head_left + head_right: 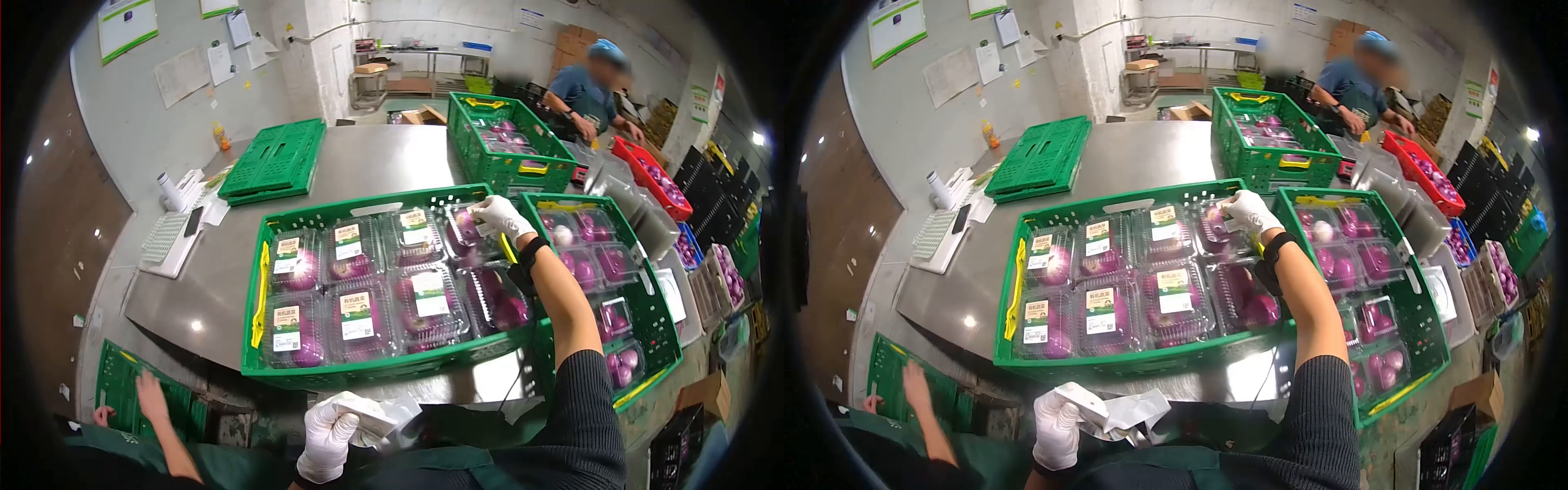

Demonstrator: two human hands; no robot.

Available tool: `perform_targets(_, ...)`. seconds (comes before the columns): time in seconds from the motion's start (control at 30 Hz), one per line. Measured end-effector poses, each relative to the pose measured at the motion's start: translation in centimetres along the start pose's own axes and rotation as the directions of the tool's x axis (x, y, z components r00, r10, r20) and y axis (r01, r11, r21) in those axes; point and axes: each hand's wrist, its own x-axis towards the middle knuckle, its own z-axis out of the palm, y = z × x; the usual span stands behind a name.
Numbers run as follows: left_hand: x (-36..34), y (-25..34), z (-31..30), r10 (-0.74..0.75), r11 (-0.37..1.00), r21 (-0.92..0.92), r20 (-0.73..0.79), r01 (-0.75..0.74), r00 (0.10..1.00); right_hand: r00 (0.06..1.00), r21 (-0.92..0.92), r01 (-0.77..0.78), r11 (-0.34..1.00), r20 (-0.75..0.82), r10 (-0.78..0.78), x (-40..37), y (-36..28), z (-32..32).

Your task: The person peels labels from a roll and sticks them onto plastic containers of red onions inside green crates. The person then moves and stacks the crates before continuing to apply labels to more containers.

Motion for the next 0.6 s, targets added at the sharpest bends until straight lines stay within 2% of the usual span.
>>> perform_targets(0.07, 0.2, -0.7, -0.3, -0.040, 0.998, 0.037, -0.039, 0.041, 0.998, 1.000, -0.002, -0.007, 1.000, -0.004, 0.007, 1.5, 0.3, 1.2)
perform_targets(0.13, 0.9, -1.0, -0.1, -0.015, 0.997, 0.070, -0.096, 0.022, 0.995, 0.998, -0.047, -0.045, 0.998, -0.036, 0.044, 1.5, -0.9, 1.5)
perform_targets(0.17, 1.2, -1.1, 0.1, 0.000, 0.996, 0.087, -0.118, 0.011, 0.993, 0.997, 0.001, -0.072, 0.997, -0.036, 0.072, 2.6, -0.1, 2.3)
perform_targets(0.23, 1.7, -1.5, 0.4, 0.031, 0.996, 0.082, -0.146, -0.019, 0.989, 0.998, -0.068, -0.045, 0.997, -0.044, 0.042, 4.5, 1.3, 3.3)
perform_targets(0.3, 2.2, -2.0, 0.4, 0.103, 0.990, 0.116, -0.164, -0.084, 0.981, 0.994, -0.343, -0.081, 0.936, -0.093, 0.052, 4.8, 1.2, 4.3)
perform_targets(0.33, 2.3, -2.3, 0.1, 0.086, 0.991, 0.120, -0.169, -0.066, 0.982, 0.983, -0.380, -0.150, 0.913, -0.157, 0.096, 4.6, 0.9, 4.6)
perform_targets(0.43, 1.7, -2.5, -0.6, 0.006, 0.991, 0.131, -0.198, 0.021, 0.980, 0.959, -0.475, -0.221, 0.851, -0.265, 0.101, 2.9, 0.1, 3.2)
perform_targets(0.47, 1.6, -2.1, -0.5, -0.030, 0.988, 0.139, -0.220, 0.062, 0.975, 0.965, -0.523, -0.169, 0.835, -0.259, 0.033, 3.2, 1.4, 3.3)
perform_targets(0.5, 1.4, -1.9, -0.5, -0.064, 0.984, 0.145, -0.240, 0.101, 0.969, 0.960, -0.421, -0.070, 0.904, -0.274, -0.053, 2.8, 1.7, 3.8)
perform_targets(0.53, 1.5, -2.0, -1.2, 0.050, 0.952, 0.306, -0.170, 0.005, 0.984, 0.941, -0.317, 0.031, 0.948, -0.310, -0.134, 1.8, 1.8, 4.4)
perform_targets(0.57, 1.6, -0.9, -1.0, 0.075, 0.918, 0.395, -0.130, -0.018, 0.989, 0.941, -0.337, 0.052, 0.940, -0.299, -0.159, -0.7, -1.3, 3.5)
perform_targets(0.6, 1.8, -1.3, -1.4, 0.104, 0.946, 0.319, -0.156, -0.050, 0.982, 0.940, -0.358, 0.073, 0.931, -0.288, -0.184, -3.3, -4.5, 2.7)
